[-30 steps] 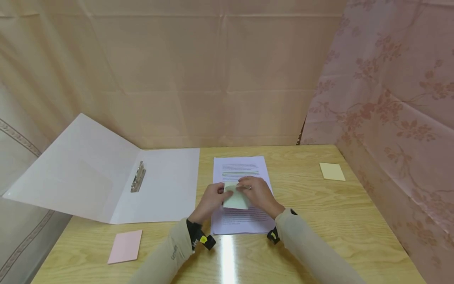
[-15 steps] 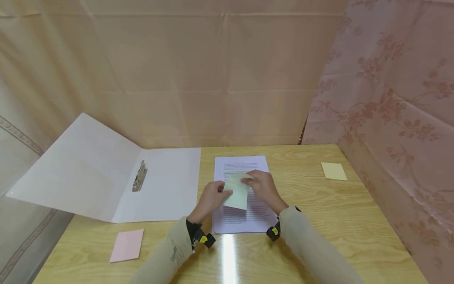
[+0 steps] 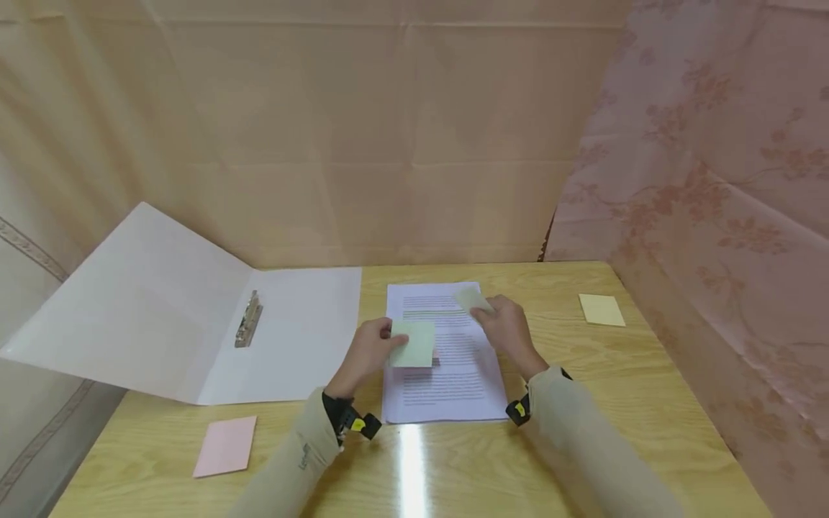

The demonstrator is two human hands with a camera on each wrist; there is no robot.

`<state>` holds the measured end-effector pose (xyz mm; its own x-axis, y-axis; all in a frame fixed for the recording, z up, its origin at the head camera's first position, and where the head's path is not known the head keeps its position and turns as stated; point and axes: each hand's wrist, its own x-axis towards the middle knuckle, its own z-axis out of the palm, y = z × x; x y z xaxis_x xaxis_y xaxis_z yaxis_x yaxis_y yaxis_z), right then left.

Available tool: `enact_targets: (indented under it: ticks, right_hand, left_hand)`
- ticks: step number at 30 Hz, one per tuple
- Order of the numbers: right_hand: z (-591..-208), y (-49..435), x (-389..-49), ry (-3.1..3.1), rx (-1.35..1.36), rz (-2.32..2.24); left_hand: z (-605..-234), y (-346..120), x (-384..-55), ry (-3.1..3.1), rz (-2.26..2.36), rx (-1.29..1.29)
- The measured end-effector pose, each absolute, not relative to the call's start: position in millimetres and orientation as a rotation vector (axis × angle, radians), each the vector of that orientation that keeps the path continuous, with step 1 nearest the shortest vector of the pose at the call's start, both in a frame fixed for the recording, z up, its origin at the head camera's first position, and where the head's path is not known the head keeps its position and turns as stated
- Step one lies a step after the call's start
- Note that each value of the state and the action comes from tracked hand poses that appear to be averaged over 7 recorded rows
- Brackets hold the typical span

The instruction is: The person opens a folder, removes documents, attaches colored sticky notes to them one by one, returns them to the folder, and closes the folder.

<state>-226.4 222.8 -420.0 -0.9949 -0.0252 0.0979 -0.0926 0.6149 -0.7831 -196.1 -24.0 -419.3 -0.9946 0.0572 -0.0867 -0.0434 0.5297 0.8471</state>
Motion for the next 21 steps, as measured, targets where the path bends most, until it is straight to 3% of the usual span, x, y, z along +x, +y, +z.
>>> enact_targets:
  ticks: [21]
  right_hand:
    - [-441.2,224.2,-221.8,-2.86,0.151,1.248]
  left_hand:
    - [-415.6,-44.5,-193.0,2.729,1.358,0.109]
